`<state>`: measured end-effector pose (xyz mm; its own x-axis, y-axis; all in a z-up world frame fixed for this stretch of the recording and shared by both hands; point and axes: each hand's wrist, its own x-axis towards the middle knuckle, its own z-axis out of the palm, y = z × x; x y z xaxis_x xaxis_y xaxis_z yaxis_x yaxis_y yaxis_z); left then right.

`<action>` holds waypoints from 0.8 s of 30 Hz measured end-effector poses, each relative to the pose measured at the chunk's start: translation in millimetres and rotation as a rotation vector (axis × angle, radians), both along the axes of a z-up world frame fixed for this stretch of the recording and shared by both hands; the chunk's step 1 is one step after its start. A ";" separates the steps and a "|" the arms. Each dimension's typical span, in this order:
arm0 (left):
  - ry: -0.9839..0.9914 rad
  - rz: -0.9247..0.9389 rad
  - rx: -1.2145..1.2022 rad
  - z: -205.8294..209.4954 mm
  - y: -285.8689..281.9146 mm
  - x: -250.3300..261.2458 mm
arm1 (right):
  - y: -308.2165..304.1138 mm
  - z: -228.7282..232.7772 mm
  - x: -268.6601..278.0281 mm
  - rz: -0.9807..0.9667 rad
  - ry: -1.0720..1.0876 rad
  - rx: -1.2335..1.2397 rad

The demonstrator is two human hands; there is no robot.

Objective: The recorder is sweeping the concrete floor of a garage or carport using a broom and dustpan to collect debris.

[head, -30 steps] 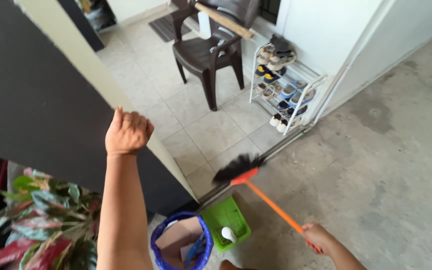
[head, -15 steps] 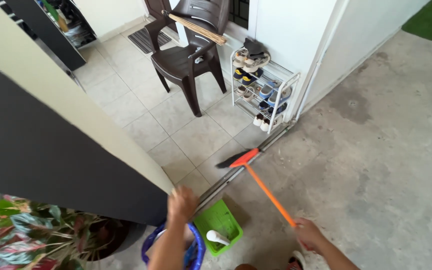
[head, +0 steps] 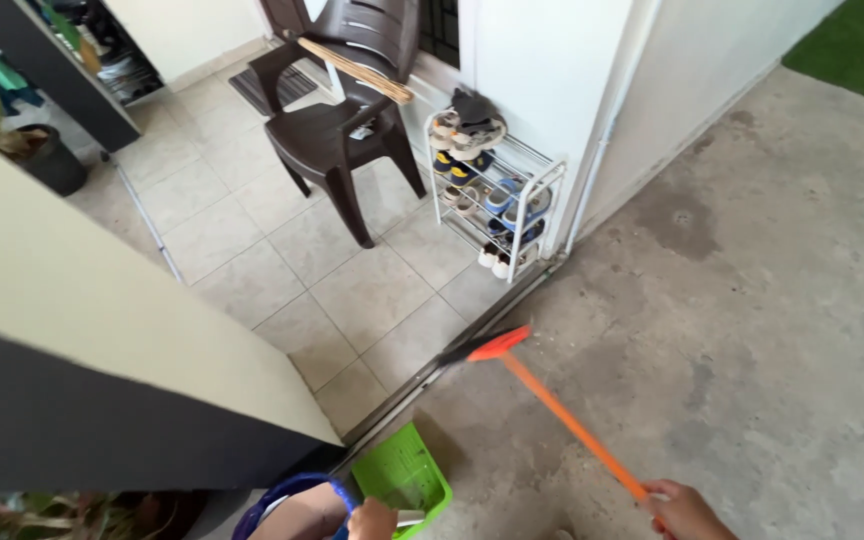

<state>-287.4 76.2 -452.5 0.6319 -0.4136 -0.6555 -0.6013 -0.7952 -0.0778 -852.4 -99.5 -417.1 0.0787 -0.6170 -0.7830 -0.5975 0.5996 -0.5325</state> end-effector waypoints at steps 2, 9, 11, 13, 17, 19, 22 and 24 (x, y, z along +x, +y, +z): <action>-0.032 0.020 -0.061 -25.9 1.0 -4.8 | -15.5 7.8 -9.4 -0.097 -0.022 -0.038; -0.135 -0.233 -0.418 -27.4 -22.9 -45.0 | -171.4 -84.4 -9.4 -0.620 -0.497 -0.128; -0.100 -0.242 -0.373 -7.0 -33.6 -57.5 | -219.9 -116.6 -0.6 -0.754 -0.518 -0.108; -0.064 -0.248 -0.329 4.7 -42.6 -69.5 | -247.4 -127.7 9.2 -0.885 -0.536 -0.090; -0.044 -0.314 -0.338 5.3 -65.1 -83.5 | -250.1 -113.4 39.1 -0.697 -0.195 -0.157; -0.039 -0.338 -0.309 7.6 -76.4 -92.4 | -229.2 -113.5 45.0 -0.549 -0.047 -0.171; -0.006 -0.300 -0.275 8.5 -95.2 -108.4 | -172.4 -100.5 34.6 -0.039 0.230 -0.109; -0.019 -0.292 -0.247 -3.7 -106.7 -116.1 | -119.6 -68.8 20.7 0.074 0.187 -0.201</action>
<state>-403.4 -30.4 -456.2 0.4754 -0.7221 -0.5026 -0.8053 -0.5871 0.0818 -831.6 -219.0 -485.8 -0.0047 -0.7593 -0.6507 -0.7350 0.4439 -0.5126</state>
